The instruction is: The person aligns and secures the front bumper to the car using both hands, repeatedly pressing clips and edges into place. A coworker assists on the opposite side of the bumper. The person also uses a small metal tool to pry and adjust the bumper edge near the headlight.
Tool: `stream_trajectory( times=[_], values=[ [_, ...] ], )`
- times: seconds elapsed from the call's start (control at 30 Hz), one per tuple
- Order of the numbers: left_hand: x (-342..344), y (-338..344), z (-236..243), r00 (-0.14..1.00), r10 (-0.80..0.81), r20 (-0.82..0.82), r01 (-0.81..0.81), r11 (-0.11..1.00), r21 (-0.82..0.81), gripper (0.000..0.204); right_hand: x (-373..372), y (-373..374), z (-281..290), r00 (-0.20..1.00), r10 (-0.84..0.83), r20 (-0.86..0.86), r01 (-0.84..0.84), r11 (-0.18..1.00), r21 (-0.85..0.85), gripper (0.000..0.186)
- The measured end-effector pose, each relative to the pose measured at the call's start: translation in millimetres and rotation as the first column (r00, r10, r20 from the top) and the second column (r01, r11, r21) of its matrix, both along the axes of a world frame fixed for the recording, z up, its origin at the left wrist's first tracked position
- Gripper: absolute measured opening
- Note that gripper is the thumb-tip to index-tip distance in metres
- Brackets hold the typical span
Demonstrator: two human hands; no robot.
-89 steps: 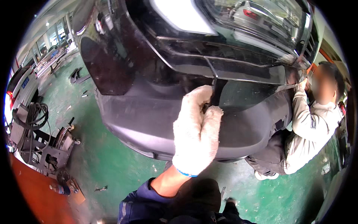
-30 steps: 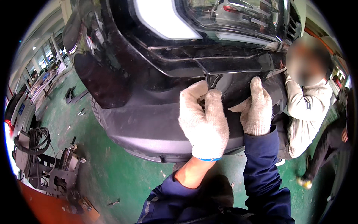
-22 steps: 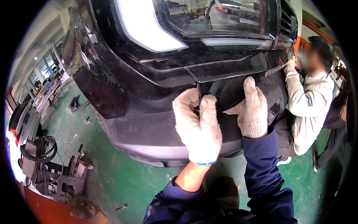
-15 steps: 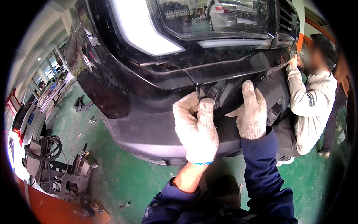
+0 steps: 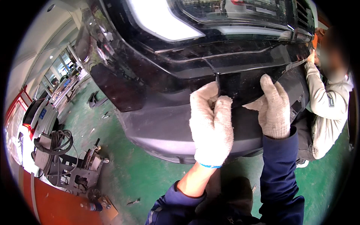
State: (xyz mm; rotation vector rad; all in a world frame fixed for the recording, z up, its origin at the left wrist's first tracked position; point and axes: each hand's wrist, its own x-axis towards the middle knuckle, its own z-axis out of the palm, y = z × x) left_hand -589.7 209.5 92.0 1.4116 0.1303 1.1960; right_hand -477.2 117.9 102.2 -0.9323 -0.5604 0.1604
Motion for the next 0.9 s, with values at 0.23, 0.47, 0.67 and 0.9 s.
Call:
stream_trajectory(
  times=[0.23, 0.47, 0.67, 0.9],
  values=[
    [3.6, 4.9, -5.8, 0.998, 0.035, 0.053, -0.039, 0.996, 0.075, 0.026, 7.2, 5.5, -3.0, 0.999, -0.034, -0.025, 0.036, 0.996, 0.084, 0.041],
    [5.1, 7.2, -10.2, 0.996, 0.068, 0.056, -0.071, 0.996, 0.049, 0.023, 0.0, 5.6, -0.5, 0.994, -0.106, -0.038, 0.105, 0.994, -0.023, 0.052],
    [1.0, 5.2, -8.2, 0.998, 0.048, 0.035, -0.050, 0.997, 0.057, 0.024, -2.4, 3.8, -3.1, 0.994, -0.108, -0.023, 0.108, 0.994, -0.024, 0.046],
    [-1.3, 2.2, -11.5, 0.999, -0.025, 0.030, 0.023, 0.997, 0.067, 0.034, -7.8, 0.8, -0.3, 0.997, -0.075, -0.017, 0.076, 0.997, 0.015, 0.034]
  ],
)
